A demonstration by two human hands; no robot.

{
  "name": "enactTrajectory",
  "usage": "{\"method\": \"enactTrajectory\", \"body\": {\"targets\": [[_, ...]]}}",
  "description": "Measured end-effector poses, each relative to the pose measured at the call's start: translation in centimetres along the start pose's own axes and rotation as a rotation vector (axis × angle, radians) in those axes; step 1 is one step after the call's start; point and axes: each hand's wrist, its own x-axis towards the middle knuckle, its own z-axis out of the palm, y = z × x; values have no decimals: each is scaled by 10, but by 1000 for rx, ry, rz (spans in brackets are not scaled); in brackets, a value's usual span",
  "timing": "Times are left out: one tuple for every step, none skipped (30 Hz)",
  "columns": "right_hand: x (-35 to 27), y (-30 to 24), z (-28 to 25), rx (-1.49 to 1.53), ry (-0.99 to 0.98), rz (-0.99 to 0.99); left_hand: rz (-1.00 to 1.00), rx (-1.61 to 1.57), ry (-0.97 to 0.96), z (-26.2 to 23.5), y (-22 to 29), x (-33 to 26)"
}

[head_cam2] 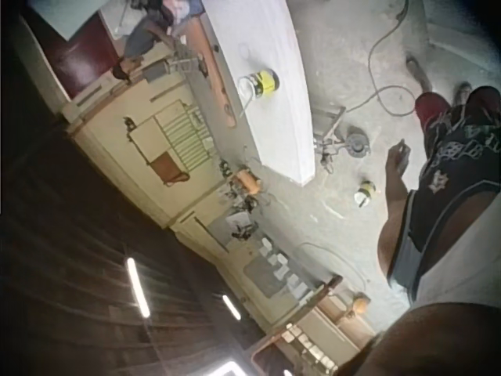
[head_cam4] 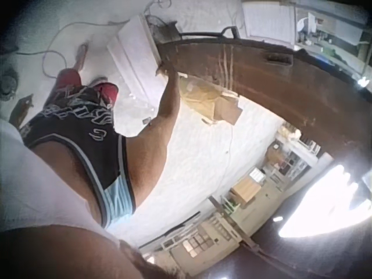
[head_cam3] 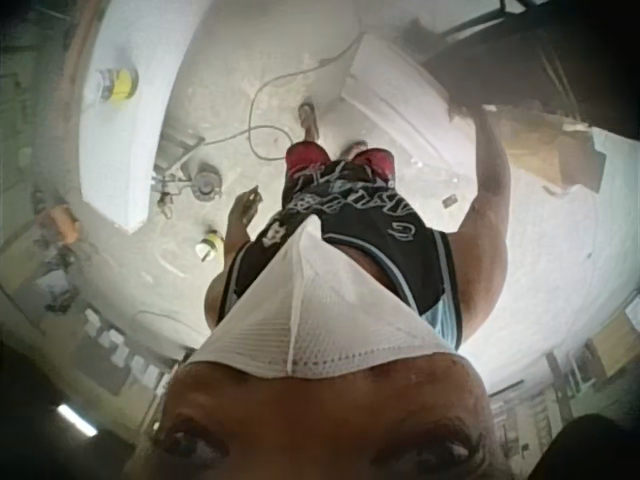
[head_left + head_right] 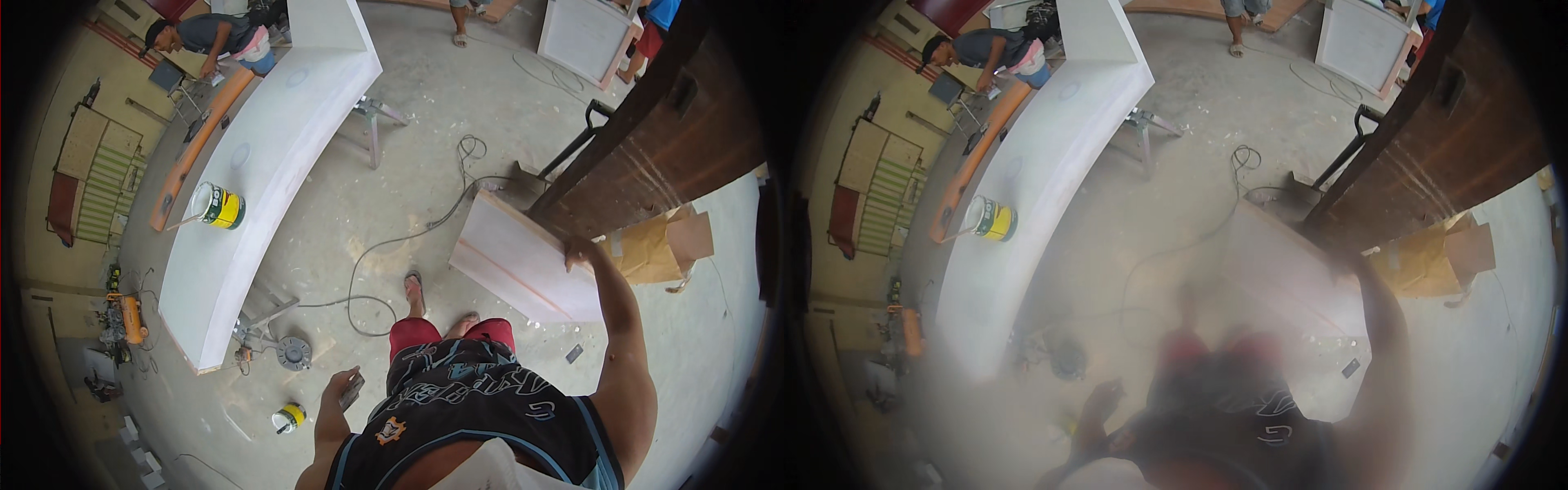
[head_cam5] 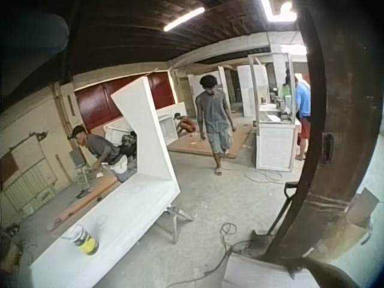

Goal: The person applies putty to the edges and surfaces of wooden panels using putty knives, mixes the filler between the blades, moves the panel, and then sands the surface of the wooden panel with sandpaper.

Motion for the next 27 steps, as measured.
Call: {"method": "enactTrajectory", "body": {"targets": [[6, 5, -2, -21, 50, -32, -35, -28, 16, 3, 2, -6], [14, 12, -3, -39, 100, -61, -1, 71, -14, 4, 4, -10], [23, 17, -4, -21, 89, -53, 25, 222, -27, 4, 5, -12], [33, 22, -5, 2, 140, -200, 28, 201, -65, 2, 7, -11], [40, 28, -6, 30, 194, -337, 73, 250, -76, -1, 6, -7], [45, 33, -7, 17, 223, -398, 114, 369, -112, -5, 5, 0], [48, 34, -8, -39, 252, -380, 114, 323, -110, -9, 2, 9], [46, 35, -10, -135, 209, -219, 238, 520, -190, -17, -1, 20], [42, 32, -11, -78, 209, -99, 297, 635, -248, -23, -5, 32], [36, 28, -16, -30, 208, 95, 363, 743, -302, -30, -8, 47], [27, 20, -16, -107, 365, 97, 334, 709, -262, -35, -12, 60], [14, 12, -14, -218, 539, 116, 317, 798, -241, -43, -13, 72], [7, 1, -17, -143, 545, 181, 292, 721, -278, -49, -11, 85], [-1, -8, -20, -23, 526, 282, 248, 759, -319, -53, -6, 98], [-9, -16, -21, 91, 580, 354, 203, 793, -356, -54, 1, 112], [-15, -23, -21, 202, 689, 375, 158, 824, -385, -51, 11, 126], [-21, -31, -20, 150, 753, 424, 121, 852, -408, -46, 25, 143], [-26, -37, -19, 85, 866, 422, 88, 871, -429, -34, 40, 161], [-29, -42, -17, 82, 846, 467, 84, 891, -458, -27, 54, 172], [-31, -48, -15, 42, 906, 456, -52, 765, -483, -21, 66, 181], [-32, -52, -15, -12, 960, 474, -187, 638, -499, -13, 78, 191], [-33, -57, -15, -22, 938, 508, -135, 742, -511, -8, 88, 202], [-34, -60, -15, -55, 921, 500, -85, 848, -520, -3, 96, 211], [-32, -63, -18, -87, 858, 512, -64, 835, -535, -1, 100, 221], [-33, -65, -14, -137, 1040, 443, -45, 821, -547, 1, 101, 230], [-31, -66, -14, -90, 948, 489, -69, 843, -559, 1, 100, 241], [-28, -68, -4, -37, 990, 487, 4, 904, -555, 2, 97, 252]]}}
